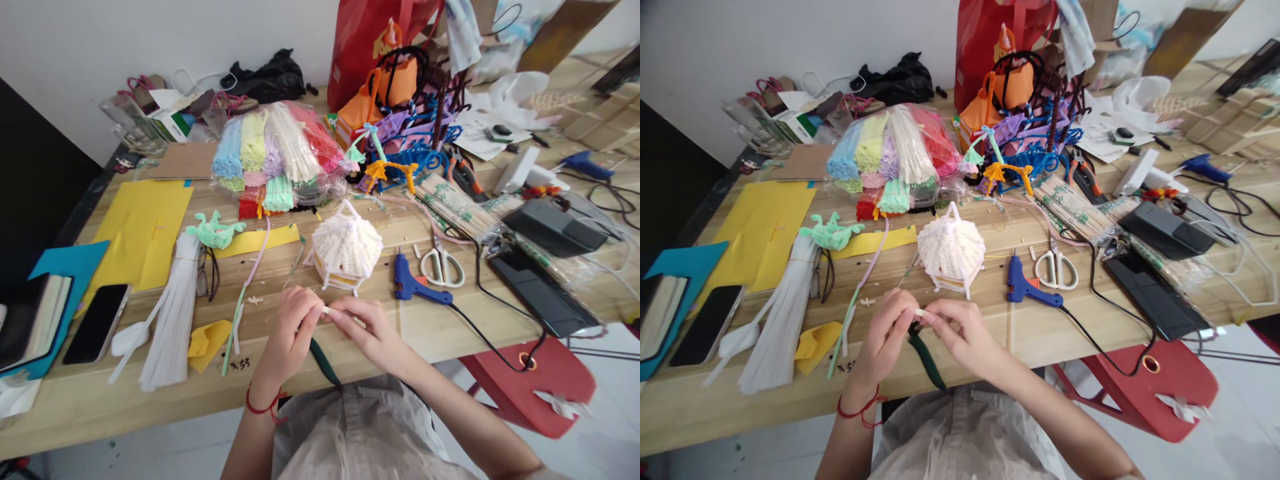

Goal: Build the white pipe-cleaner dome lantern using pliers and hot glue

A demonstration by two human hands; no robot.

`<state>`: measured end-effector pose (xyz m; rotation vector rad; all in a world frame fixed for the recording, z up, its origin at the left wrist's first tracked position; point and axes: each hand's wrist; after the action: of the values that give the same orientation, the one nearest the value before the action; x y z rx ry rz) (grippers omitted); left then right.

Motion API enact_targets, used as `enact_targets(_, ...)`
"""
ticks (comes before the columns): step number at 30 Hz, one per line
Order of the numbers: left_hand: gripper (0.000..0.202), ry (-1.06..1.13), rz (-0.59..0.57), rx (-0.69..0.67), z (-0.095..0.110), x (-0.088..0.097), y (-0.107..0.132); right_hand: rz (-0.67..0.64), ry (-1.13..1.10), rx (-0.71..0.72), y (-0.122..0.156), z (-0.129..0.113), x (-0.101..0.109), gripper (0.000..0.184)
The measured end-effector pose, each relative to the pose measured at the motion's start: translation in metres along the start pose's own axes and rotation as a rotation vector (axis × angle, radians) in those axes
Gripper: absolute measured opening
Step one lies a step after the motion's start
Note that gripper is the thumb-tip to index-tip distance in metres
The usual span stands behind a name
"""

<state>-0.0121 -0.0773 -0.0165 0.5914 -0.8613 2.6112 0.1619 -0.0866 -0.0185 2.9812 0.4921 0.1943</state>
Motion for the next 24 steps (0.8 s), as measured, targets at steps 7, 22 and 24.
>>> enact_targets(7,0.021,-0.039,0.052,-0.197,-0.008,-0.003,-0.003,-0.394,-0.824,-0.445,-0.008,0.002,0.002,0.026)
enact_targets(22,0.015,0.303,0.327,0.103,-0.002,-0.015,-0.002,0.065,-0.21,-0.08,0.004,-0.012,-0.003,0.031)
enact_targets(24,0.007,0.275,0.341,0.125,0.0,-0.015,-0.002,0.082,-0.118,-0.022,0.004,-0.012,-0.002,0.03)
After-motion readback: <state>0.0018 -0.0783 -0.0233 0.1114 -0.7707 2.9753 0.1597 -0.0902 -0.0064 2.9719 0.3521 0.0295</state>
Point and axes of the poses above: each hand's wrist, its own y-axis away from the middle knuckle, its own x-axis out of the back of the hand, z = x × y, and after that the axes turned 10 degrees about -x, right-handed
